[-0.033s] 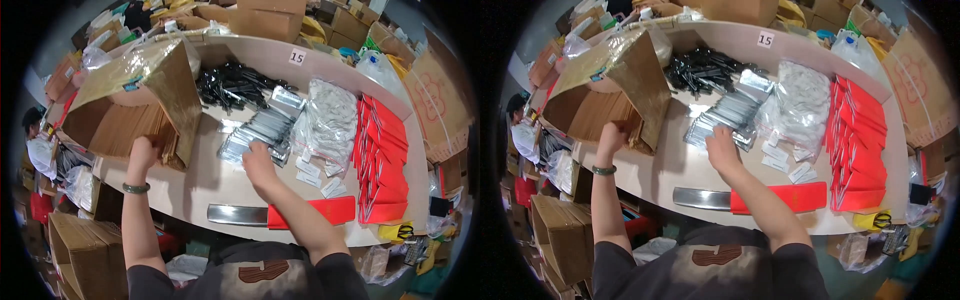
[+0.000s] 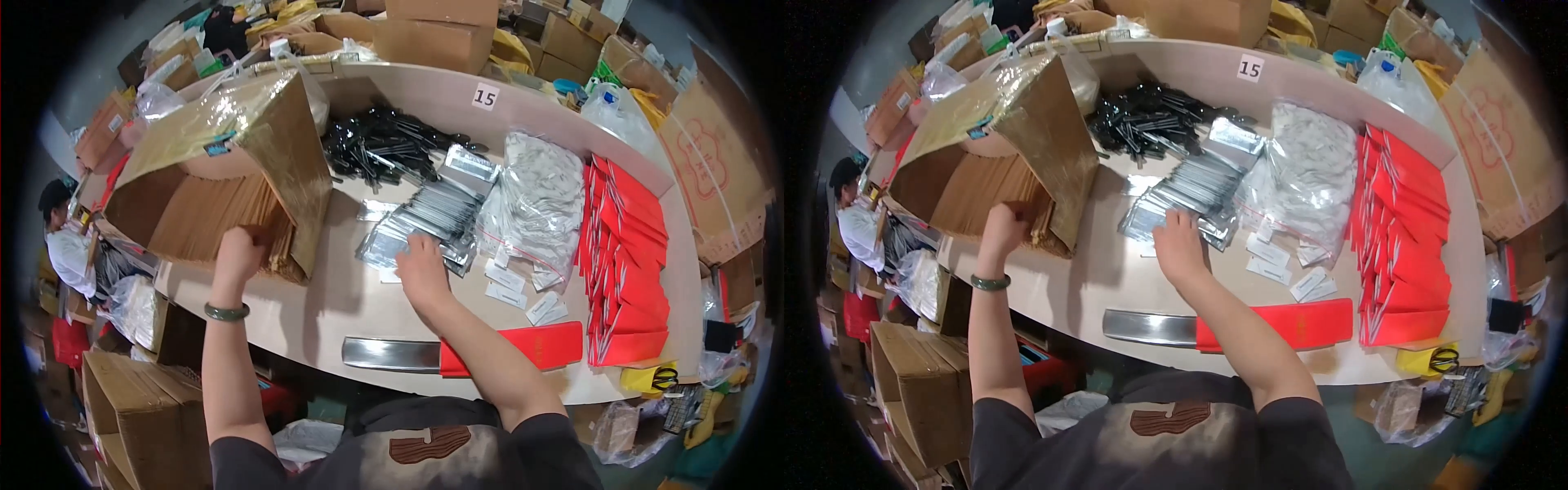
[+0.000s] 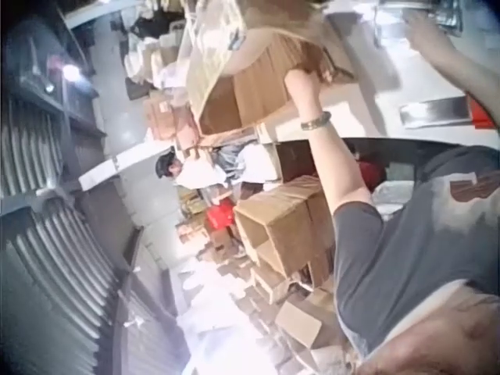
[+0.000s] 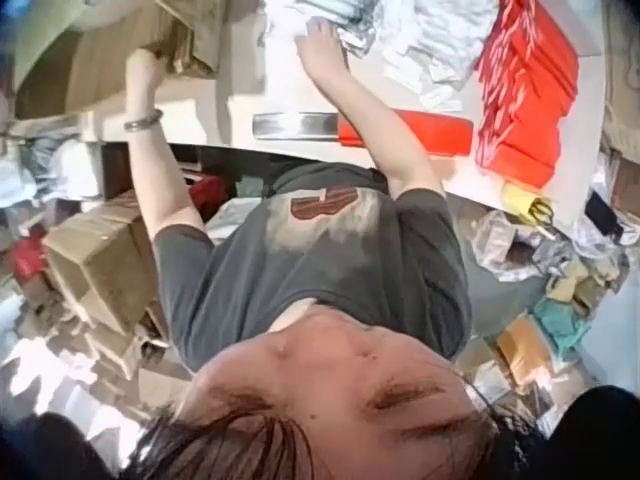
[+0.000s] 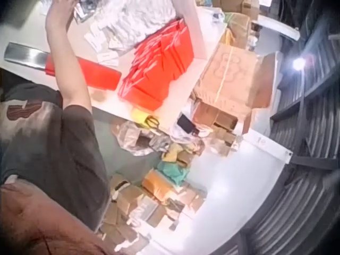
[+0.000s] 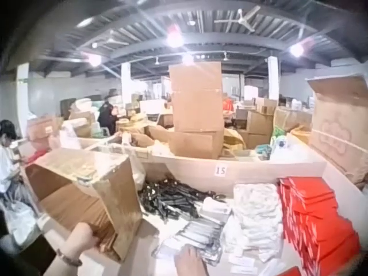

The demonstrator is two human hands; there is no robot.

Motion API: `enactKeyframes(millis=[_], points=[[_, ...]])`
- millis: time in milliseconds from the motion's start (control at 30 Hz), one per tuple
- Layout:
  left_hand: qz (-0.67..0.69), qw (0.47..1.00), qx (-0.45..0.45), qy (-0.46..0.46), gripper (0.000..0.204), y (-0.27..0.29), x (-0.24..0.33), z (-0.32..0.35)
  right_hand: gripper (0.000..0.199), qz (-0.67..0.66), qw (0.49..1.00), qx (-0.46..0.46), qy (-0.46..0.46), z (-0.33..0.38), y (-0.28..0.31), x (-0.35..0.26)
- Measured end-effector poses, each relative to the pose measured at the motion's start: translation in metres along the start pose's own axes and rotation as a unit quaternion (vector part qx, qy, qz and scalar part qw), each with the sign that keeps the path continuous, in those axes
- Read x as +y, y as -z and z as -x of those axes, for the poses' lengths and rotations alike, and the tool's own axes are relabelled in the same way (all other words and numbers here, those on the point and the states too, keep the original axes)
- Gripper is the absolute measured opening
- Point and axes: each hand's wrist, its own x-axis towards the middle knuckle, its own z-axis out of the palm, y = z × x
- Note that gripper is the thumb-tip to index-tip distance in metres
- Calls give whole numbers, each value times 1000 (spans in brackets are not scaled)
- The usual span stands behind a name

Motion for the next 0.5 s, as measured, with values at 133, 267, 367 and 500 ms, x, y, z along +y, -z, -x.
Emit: enactKeyframes(millis=[133,267,367,500], points=[[-33,997,63,-37,22,0,0,3,16,88,994,-43,-38,2,-12,-9],[-137,979,138,-59,24,2,-16,-6,14,86,995,-24,-40,-4,-1,-12],[-56,964,242,-93,25,-12,-26,8,10,119,993,-19,9,3,1,-10],[325,887,326,37,22,-36,8,96,7,-106,994,-12,-8,21,31,-12]])
